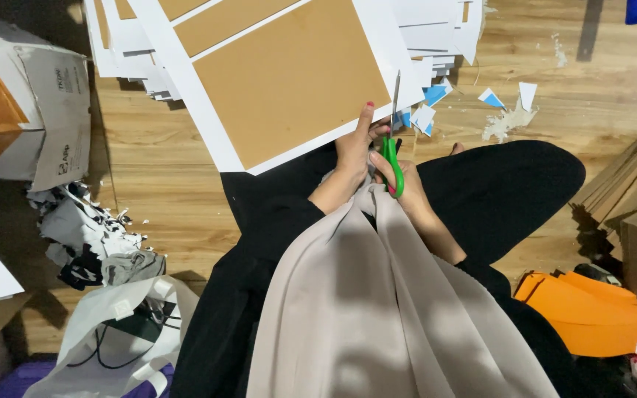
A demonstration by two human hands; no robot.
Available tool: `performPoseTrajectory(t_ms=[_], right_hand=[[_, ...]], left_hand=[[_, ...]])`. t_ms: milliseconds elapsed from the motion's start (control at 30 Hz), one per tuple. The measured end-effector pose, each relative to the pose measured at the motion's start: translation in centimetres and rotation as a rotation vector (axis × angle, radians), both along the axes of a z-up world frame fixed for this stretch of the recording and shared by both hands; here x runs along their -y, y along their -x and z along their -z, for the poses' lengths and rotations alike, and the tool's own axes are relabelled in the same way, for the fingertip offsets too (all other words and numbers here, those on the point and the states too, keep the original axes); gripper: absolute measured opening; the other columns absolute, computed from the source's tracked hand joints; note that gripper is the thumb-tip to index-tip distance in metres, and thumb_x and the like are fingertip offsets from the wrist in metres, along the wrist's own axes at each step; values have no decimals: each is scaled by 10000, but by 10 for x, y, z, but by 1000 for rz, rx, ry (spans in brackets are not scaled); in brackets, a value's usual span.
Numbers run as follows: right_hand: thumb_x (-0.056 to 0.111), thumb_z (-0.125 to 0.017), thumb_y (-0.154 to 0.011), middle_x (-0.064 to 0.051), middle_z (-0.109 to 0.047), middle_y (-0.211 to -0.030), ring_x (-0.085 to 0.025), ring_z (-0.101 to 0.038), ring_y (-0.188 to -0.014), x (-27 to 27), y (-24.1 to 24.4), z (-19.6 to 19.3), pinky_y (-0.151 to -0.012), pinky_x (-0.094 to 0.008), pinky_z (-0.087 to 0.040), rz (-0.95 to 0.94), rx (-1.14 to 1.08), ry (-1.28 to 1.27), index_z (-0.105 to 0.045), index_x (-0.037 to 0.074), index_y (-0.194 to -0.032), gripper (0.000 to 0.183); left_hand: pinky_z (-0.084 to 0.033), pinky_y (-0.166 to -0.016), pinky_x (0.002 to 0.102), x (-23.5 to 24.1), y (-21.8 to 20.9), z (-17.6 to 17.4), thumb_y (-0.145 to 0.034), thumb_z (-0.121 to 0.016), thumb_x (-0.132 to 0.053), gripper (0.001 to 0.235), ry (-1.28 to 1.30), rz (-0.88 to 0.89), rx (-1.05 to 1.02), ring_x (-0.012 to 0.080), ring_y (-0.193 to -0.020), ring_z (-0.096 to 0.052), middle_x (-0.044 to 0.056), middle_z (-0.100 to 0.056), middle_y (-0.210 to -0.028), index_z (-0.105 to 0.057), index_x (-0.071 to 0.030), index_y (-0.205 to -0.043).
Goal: Trimming the white margins off printed cardboard sheets using a pair of scissors while sitting on the floor.
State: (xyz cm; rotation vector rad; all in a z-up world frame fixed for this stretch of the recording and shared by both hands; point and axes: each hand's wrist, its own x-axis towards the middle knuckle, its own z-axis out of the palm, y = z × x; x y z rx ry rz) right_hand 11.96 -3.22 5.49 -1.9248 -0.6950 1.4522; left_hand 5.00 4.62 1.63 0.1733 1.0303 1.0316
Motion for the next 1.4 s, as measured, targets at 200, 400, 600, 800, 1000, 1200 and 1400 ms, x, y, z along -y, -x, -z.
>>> performPoseTrajectory(t_ms=[200,400,600,800,1000,1200,1400], right_hand=[[494,-630,-820,-16,-426,-368,-65,-371,-375,-1,0,2,-436,-191,-284,-4,15,11,-575,107,-493,509],[485,-627,-832,-24,-441,-380,-64,-370,-387,-3,3,0,-448,-187,-286,-3,17,-16,-575,110,-488,511],[489,-619,-828,-24,-492,-420,-66,-397,-412,-2,4,0,-472,-189,-302,11,6,-12,-556,121,-484,509],[433,-626,-850,-39,-519,-434,-75,-450,-416,0,10,7,-464,-183,-336,70,-27,-75,-556,100,-485,499],[394,-556,-894,-37,-530,-483,-84,-493,-480,-11,12,-7,-516,-177,-376,116,-81,-180,-502,92,-516,487],[385,-606,-867,-70,-534,-461,-84,-493,-367,-9,15,-1,-361,-167,-388,176,-156,-158,-521,85,-498,483],[380,-623,-859,-93,-553,-481,-91,-507,-343,-10,15,-4,-328,-174,-402,199,-140,-143,-531,83,-510,468]], left_hand=[[-573,-594,209,0,0,-2,-823,-656,-230,435,5,26,-5,239,-647,-662,263,-632,-809,-503,88,-1077],[-560,-581,198,-1,-1,-2,-829,-644,-253,426,22,49,-21,195,-599,-659,259,-637,-801,-505,71,-1067],[-559,-572,202,-2,-2,1,-826,-647,-245,426,34,39,-4,202,-588,-659,267,-635,-793,-492,73,-1062],[-555,-635,214,2,11,-7,-816,-662,-235,431,71,55,36,206,-638,-666,278,-631,-828,-502,84,-1058],[-431,-943,438,22,109,-58,-866,-539,-374,454,150,165,309,305,-1073,-555,230,-530,-1188,-537,-3,-1127],[-491,-414,198,-20,271,-39,-872,-611,-365,243,-52,516,-797,133,-488,-612,99,-633,-632,-674,-130,-859],[-491,-515,246,-99,279,30,-818,-605,-558,538,0,294,-597,92,-684,-566,-24,-563,-867,-482,-170,-1170]])
